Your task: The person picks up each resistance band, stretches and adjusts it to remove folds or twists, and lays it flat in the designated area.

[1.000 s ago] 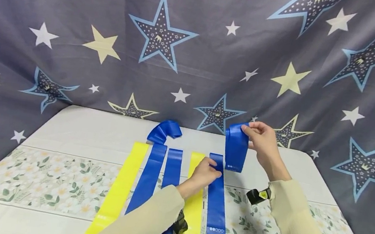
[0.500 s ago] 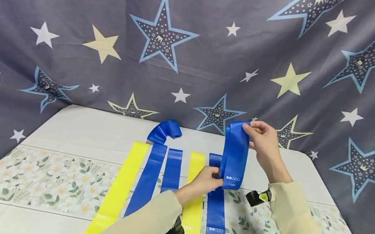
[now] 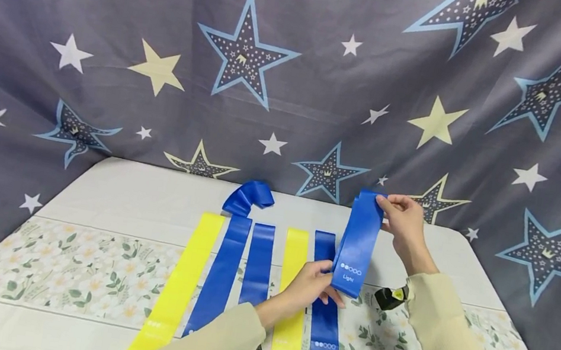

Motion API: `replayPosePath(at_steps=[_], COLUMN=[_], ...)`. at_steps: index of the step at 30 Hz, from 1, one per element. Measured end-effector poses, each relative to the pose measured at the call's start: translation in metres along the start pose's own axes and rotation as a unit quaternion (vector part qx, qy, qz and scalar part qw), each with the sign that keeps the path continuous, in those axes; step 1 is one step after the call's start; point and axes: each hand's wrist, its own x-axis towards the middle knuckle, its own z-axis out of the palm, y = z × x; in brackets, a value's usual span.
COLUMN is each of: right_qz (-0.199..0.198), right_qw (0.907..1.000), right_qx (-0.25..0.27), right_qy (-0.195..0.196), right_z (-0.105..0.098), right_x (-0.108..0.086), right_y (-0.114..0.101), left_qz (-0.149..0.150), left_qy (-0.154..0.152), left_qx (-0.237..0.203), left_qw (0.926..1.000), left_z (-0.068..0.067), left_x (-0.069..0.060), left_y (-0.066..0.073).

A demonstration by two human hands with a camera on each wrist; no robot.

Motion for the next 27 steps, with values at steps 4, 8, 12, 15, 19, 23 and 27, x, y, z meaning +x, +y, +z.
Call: replayPosePath(at_steps=[4, 8, 12, 15, 19, 23, 27], right_qz=[0.011, 0.014, 0.021, 0.031, 0.036, 0.023, 0.011], right_qw=[0.9997, 0.9996, 0.9994, 0.9987, 0.9983, 0.9988, 0.9988], right_qx=[-0.015, -0.018, -0.023, -0.036, -0.042, -0.041, -0.045], right_qy=[0.018, 0.019, 0.016, 0.019, 0.020, 0.016, 0.018], right_z=[-0.003, -0.002, -0.001, 0.000, 0.003, 0.006, 0.007], right_x=[0.004, 0.006, 0.007, 0.007, 0.005, 0.002, 0.002], right_y=[0.008, 0.014, 0.021, 0.025, 0.027, 0.025, 0.024], left_qz=[0.001, -0.011, -0.025, -0.036, -0.054, -0.071, -0.082], left_qy=[-0.018, -0.016, -0.003, 0.011, 0.049, 0.100, 0.127], left_qx=[-0.032, -0.050, -0.066, -0.067, -0.055, -0.034, -0.015], left_qw=[0.9993, 0.9985, 0.9975, 0.9971, 0.9958, 0.9919, 0.9885], left_z=[0.002, 0.003, 0.002, 0.000, -0.001, -0.002, -0.002], left_x=[-0.004, -0.005, -0.004, -0.001, 0.004, 0.008, 0.009], left_y=[0.002, 0.004, 0.005, 0.004, 0.003, 0.001, 0.000])
